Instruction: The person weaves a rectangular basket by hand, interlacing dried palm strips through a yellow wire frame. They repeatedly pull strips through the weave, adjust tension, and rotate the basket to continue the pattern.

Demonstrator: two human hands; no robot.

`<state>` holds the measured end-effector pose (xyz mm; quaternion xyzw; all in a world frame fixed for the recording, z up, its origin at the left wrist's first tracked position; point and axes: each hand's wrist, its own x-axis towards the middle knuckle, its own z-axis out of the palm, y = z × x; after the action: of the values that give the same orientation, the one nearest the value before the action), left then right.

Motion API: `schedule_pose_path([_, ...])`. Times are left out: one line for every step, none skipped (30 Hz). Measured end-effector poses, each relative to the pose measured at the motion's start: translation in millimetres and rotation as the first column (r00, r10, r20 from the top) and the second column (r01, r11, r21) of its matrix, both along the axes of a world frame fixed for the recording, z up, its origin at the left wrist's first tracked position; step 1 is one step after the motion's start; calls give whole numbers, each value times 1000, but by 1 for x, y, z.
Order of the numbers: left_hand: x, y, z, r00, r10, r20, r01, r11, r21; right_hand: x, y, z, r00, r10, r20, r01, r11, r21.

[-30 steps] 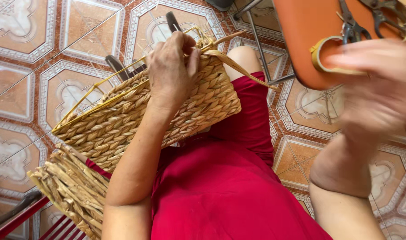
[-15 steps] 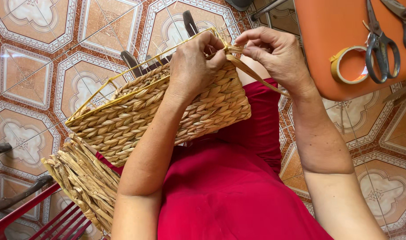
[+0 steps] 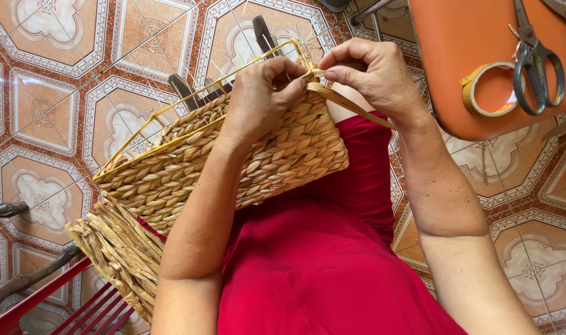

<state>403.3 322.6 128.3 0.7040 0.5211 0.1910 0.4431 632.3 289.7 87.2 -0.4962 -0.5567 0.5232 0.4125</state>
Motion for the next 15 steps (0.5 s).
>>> schedule_pose_path([-1, 0, 1, 1000, -3, -8, 3, 1000, 1, 0, 2, -2, 1000, 12, -2, -12, 1000, -10])
schedule_pose_path([-1, 0, 1, 1000, -7, -16, 7, 1000, 3, -1, 3, -4, 1000, 23, -5, -24, 1000, -19])
schedule_pose_path([-2, 0, 1, 1000, 5, -13, -5, 1000, 5, -1, 4, -5, 999, 25, 26, -24, 1000, -7])
schedule_pose_path([-2, -1, 1, 1000, 17, -11, -17, 1000, 5, -1, 5, -5, 998, 25, 56, -25, 1000, 4])
schedule_pose_path([-1, -2, 0, 1000, 29, -7, -29, 1000, 6, -2, 6, -5, 996, 25, 87, -26, 1000, 15])
schedule_pose_path([-1, -3, 0, 1000, 28, -11, -27, 999, 38, -2, 7, -5, 995, 30, 95, -31, 999, 15])
schedule_pose_path([-1, -3, -1, 1000, 26, -14, -25, 997, 68, -3, 8, -4, 994, 34, 104, -36, 999, 15])
schedule_pose_path([0, -4, -2, 1000, 25, -17, -23, 995, 97, -4, 9, -4, 993, 39, 114, -41, 999, 14])
schedule_pose_path([0, -5, -3, 999, 20, -35, -14, 988, 153, -5, 10, -3, 994, 40, 103, -40, 999, 1])
schedule_pose_path([1, -5, -4, 998, 15, -53, -3, 978, 209, -5, 11, -4, 995, 40, 92, -39, 999, -12])
schedule_pose_path([0, -5, -4, 997, 10, -73, 9, 964, 265, -6, 13, -4, 996, 40, 80, -38, 999, -23])
schedule_pose_path([0, -4, -4, 997, 4, -76, 12, 976, 218, -6, 14, -5, 997, 50, 63, -49, 999, -25])
schedule_pose_path([0, -3, -4, 997, -1, -78, 14, 985, 170, -6, 15, -7, 997, 62, 47, -61, 998, -27])
schedule_pose_path([-1, -2, -4, 997, -6, -81, 15, 993, 120, -5, 16, -9, 997, 74, 29, -73, 997, -30])
schedule_pose_path([-2, -2, -3, 998, -17, -60, 22, 996, 89, -4, 16, -11, 997, 74, 29, -74, 997, -30])
